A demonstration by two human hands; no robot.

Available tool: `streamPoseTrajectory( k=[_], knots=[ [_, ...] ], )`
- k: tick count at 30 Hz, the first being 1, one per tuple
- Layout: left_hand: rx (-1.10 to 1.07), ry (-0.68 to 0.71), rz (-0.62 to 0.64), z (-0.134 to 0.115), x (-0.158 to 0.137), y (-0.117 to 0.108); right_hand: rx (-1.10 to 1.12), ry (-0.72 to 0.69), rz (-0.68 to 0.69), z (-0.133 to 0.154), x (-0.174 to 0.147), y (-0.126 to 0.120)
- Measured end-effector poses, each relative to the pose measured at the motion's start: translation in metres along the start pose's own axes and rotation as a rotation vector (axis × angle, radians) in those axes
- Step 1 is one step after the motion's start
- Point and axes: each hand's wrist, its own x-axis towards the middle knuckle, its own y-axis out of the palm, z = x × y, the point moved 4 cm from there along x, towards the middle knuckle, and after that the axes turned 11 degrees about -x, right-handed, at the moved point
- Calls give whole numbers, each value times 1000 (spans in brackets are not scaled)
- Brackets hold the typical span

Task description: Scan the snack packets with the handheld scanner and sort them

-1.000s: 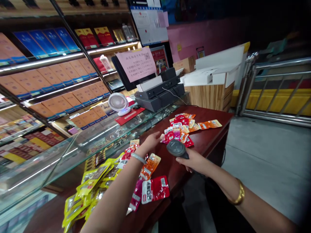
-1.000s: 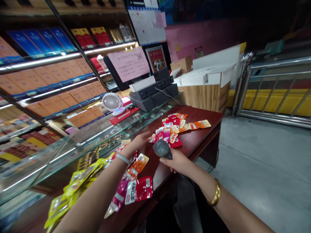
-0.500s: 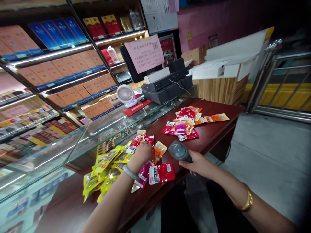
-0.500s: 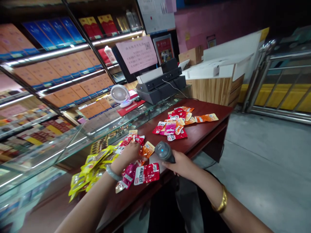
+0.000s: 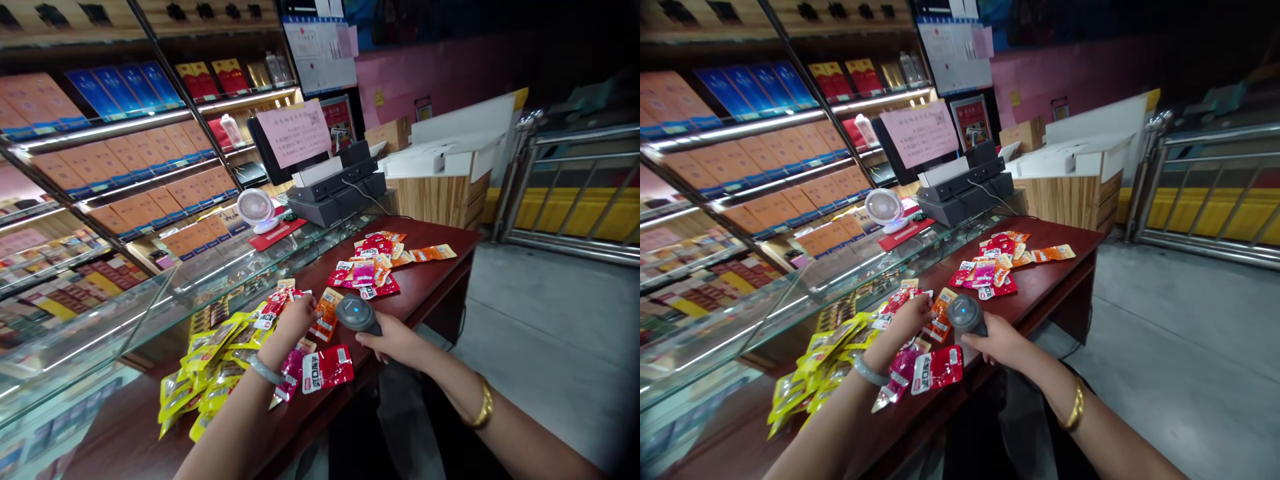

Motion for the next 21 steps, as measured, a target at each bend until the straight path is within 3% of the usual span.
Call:
streamPoseTrajectory(
  k=[5,10,13,16,19,21],
  knots=[
    [-71,20,-27,-4,10,5,40,-49,5,-2,9,-1],
    [-574,-83,-61,-18,51,24,51,-17,-57,-14,11,-9],
    [-747,-16,-39,-36,65,24,40,31,-87,-17,6,-15],
    [-332,123,27,-49,46,12,29,56,-98,-19,-2,-21],
    [168,214,240,-47,-2,8,25,66,-119,-23,-12,-24],
    [335,222,332,-41,-36,9,16,72,-113,-27,-19,-23]
  ],
)
